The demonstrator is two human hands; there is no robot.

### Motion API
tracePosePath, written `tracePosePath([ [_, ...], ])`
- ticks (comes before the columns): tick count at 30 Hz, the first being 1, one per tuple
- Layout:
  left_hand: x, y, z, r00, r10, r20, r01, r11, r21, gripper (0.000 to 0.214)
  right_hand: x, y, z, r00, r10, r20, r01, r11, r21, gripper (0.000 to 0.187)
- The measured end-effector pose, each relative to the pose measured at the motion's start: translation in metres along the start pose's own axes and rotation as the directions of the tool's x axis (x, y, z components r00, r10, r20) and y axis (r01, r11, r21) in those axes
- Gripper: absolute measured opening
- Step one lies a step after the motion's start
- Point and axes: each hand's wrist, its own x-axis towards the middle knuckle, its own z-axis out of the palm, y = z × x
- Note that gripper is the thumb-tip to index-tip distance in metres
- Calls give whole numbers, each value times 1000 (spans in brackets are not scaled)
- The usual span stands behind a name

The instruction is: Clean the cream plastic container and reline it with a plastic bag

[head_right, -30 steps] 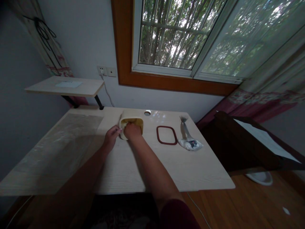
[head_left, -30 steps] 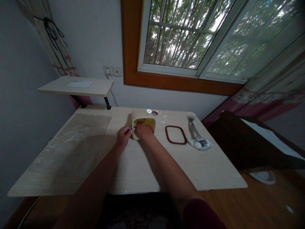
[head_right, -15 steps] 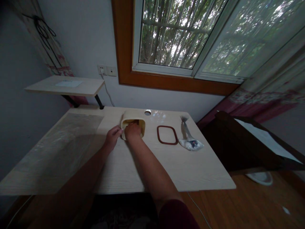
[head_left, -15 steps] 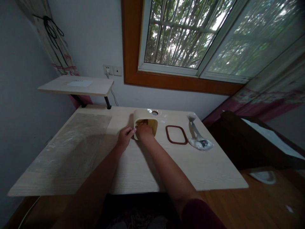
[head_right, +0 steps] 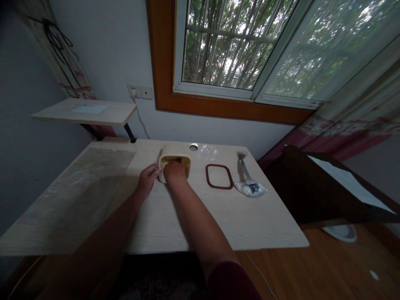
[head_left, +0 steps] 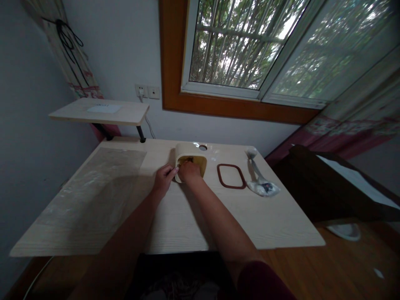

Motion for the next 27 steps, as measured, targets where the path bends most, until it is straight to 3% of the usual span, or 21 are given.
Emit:
tracePosePath([
  [11,-3,5,4,989,-115,-89,114,993,-18,43,-2,6,3,987,-64,-147,70,997,37,41],
  [18,-2,6,4,983,-178,-45,172,979,-105,43,0,8,3,973,-188,-131,198,978,70,35],
  [27,0,3,1,983,-179,-50,174,980,-92,42,1,13,5,951,-287,-114,301,943,141,37],
])
